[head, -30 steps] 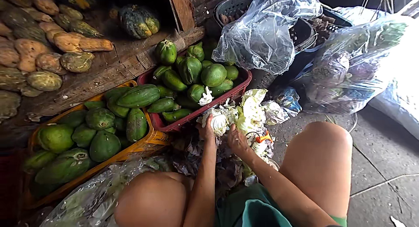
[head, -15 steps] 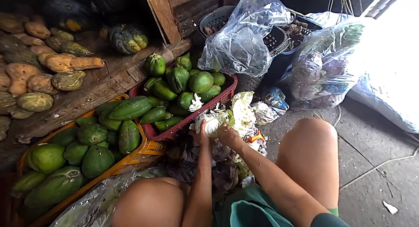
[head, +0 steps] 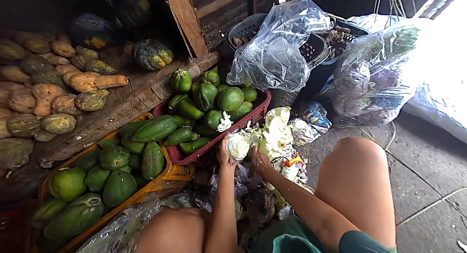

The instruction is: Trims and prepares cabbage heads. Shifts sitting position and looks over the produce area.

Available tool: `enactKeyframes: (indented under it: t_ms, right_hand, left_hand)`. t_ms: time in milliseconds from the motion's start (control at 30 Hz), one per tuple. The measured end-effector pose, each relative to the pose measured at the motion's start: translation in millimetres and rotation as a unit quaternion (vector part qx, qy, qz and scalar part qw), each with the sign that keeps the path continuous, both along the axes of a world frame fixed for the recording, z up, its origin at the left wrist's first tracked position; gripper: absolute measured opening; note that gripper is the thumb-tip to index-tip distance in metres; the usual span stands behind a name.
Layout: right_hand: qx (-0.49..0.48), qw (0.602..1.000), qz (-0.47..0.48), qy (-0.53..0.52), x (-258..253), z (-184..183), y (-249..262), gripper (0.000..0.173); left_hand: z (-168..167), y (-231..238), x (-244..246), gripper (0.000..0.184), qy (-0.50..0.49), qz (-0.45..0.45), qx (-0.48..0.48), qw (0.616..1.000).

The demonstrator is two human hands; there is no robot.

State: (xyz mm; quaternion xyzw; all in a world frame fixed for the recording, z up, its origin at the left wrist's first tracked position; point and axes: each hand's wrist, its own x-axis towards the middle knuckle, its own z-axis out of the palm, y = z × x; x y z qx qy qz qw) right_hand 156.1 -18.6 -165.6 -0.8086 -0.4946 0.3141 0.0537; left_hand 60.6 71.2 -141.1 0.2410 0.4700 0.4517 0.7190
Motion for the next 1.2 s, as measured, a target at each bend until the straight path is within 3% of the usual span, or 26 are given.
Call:
enactKeyframes:
  t_ms: [333,533,600,700,833,900,933,1033,1100,1200]
  right_hand:
    - [-0.067,0.994,-0.058,0.065,-8,23,26,0.046]
    - [-0.100,0.982,-0.052,0.149,23,37,9,0.060]
    - [-0.120,0.979,-0.043,0.158,28,59,-7,0.052]
    - [-0.146,0.986,0.052,0.053,38,107,-38,0.037]
    - [-0.027,0.997,0.064,0.020,70,159,-41,0.035]
    - [0.105,0.986,0.101,0.085,82,165,-31,0.041]
    - [0.163,0.969,0.126,0.139,85,163,-25,0.053]
    - [0.217,0.930,0.209,0.210,81,162,-9,0.089]
    - [0.208,0.921,0.228,0.238,75,171,-12,0.087]
    - [0.200,0.910,0.146,0.334,74,179,-29,0.064]
  left_hand:
    - [-4,-4,-3,0.036,0.034,0.045,0.048,0.997]
    - [-4,-3,-11,0.039,0.000,0.020,0.033,0.999]
    - [-6,-4,-20,0.041,-0.032,-0.006,0.038,0.999]
    - [-5,-14,-38,0.046,-0.074,-0.050,0.027,0.996]
    - [5,-32,-54,0.062,-0.173,-0.104,-0.035,0.979]
    - [21,-39,-54,0.064,-0.185,-0.129,-0.021,0.974]
    - [32,-41,-53,0.060,-0.173,-0.144,0.000,0.974]
    - [79,-42,-50,0.053,-0.129,-0.234,0.008,0.964]
    - [119,-50,-48,0.055,-0.033,-0.274,0.006,0.961]
    - [154,-68,-58,0.061,0.062,-0.294,0.048,0.953]
